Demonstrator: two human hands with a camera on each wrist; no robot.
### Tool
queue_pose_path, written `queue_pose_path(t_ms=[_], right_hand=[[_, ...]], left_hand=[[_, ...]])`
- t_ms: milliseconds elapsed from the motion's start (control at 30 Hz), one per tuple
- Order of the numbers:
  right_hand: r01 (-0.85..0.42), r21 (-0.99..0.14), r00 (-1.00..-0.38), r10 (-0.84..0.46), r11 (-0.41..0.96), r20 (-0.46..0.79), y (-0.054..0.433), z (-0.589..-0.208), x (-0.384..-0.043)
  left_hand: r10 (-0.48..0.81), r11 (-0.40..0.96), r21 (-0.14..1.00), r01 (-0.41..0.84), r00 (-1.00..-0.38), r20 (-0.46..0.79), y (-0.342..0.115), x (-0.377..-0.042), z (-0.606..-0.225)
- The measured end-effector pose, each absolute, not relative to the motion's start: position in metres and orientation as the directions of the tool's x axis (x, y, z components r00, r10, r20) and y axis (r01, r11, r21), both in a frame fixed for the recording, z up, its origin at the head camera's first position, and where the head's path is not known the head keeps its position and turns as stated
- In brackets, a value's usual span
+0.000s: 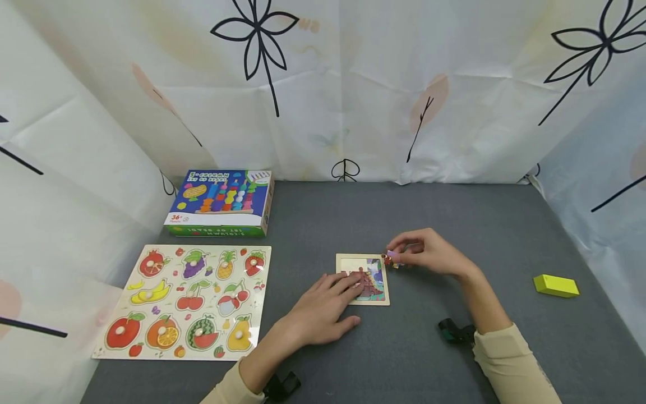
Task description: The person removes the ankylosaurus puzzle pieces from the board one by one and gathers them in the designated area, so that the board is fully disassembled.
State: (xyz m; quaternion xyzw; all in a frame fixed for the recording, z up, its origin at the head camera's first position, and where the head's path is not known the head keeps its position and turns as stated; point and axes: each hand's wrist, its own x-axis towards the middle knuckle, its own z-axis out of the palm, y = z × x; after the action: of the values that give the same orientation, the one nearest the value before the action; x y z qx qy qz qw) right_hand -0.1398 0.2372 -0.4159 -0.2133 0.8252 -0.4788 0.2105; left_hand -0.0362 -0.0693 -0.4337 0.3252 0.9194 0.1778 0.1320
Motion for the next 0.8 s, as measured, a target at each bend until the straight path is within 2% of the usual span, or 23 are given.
queue_pose_path(t_ms=[333,800], right_hand=[[-0.135,-0.836,-0.879,-0.454,0.531,-0.147,0.267,-0.416,-0.148],[-0.149,-0.791,-0.889,-0.43,0.594,-0.155,0.284,-0.425,-0.156]], left_hand=[[0.645,0.722,0.424,0.546,-0.754,-0.128,-0.071,-0.036,-0.433],[0.642,0.728,0.423,0.54,-0.754,-0.141,-0.071,-0.036,-0.434]])
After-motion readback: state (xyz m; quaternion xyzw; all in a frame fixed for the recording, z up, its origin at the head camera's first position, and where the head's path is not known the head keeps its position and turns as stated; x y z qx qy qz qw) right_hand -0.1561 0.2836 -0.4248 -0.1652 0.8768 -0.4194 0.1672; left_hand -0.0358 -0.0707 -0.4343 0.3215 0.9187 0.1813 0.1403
